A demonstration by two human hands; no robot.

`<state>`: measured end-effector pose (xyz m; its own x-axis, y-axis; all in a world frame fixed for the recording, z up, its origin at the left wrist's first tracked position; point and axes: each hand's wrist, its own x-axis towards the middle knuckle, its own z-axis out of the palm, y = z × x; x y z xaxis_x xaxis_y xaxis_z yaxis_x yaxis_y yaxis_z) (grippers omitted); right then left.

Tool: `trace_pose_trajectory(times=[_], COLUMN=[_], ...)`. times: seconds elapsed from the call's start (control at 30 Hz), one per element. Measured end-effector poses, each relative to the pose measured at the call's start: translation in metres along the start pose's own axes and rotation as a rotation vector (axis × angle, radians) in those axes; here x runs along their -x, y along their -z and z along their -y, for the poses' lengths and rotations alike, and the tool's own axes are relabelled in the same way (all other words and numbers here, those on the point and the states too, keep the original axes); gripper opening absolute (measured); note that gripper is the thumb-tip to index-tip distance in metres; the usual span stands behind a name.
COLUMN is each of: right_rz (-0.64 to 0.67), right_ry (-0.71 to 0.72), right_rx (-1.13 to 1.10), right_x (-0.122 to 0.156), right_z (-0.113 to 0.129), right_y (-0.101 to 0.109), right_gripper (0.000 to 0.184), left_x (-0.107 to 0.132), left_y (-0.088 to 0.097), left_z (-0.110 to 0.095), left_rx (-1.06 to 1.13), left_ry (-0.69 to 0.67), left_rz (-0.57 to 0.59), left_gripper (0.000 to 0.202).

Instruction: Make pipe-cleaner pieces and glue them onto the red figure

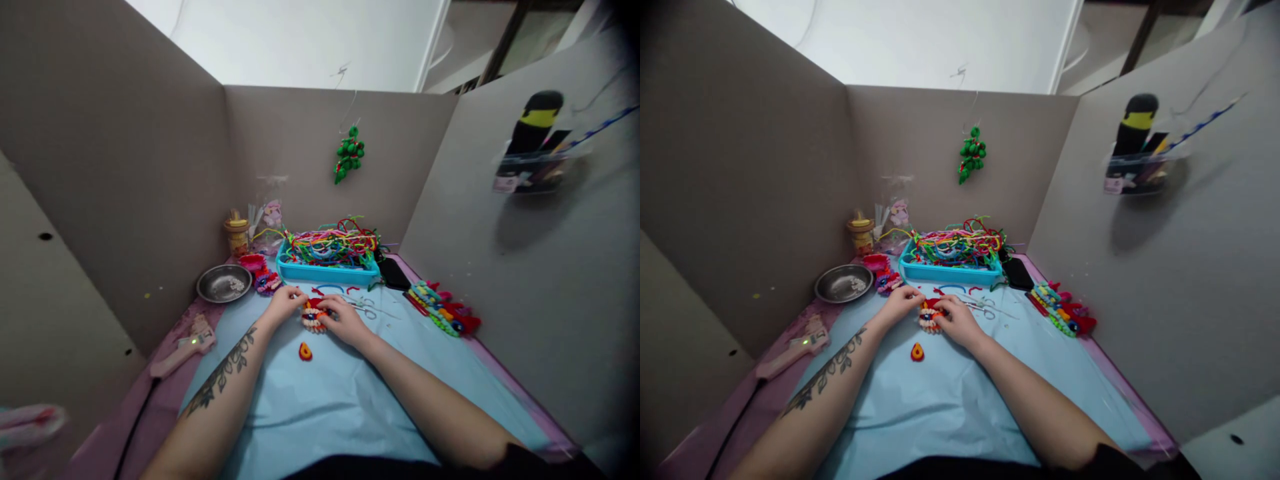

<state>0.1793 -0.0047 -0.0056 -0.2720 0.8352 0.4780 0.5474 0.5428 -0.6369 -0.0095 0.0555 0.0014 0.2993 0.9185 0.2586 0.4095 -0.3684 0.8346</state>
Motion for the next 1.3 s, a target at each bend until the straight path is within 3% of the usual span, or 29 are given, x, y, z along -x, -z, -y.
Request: trace_pose_trajectory(times=[0.63, 0.8, 0.97, 1.3], right_rz=[-0.001, 0.018, 0.094, 0.115], right_ry=[0.014, 0.134, 0.28, 0.187], right_rx=[0.016, 0.112, 0.237, 0.168], right_x=[0.001, 0.005, 0.007, 0.009], right_z=[-0.001, 0.007, 0.016, 0.013], right_y=[0.0, 0.003, 0.003, -0.001], right_gripper=[0.021, 0.032, 0.029, 0.032], left_x=[-0.002, -0.001, -0.002, -0.003], left_y=[-0.003, -0.003, -0.004, -0.006], left_z=[0.006, 0.004, 0.006, 0.007], left_rx=[-0.007, 0.005, -0.026, 0.04], left_ry=[-0.03, -0.029, -0.055, -0.023], left_rz=[0.0, 0.013, -0.009, 0.006], left_gripper=[0.026, 0.028, 0.029, 0.029])
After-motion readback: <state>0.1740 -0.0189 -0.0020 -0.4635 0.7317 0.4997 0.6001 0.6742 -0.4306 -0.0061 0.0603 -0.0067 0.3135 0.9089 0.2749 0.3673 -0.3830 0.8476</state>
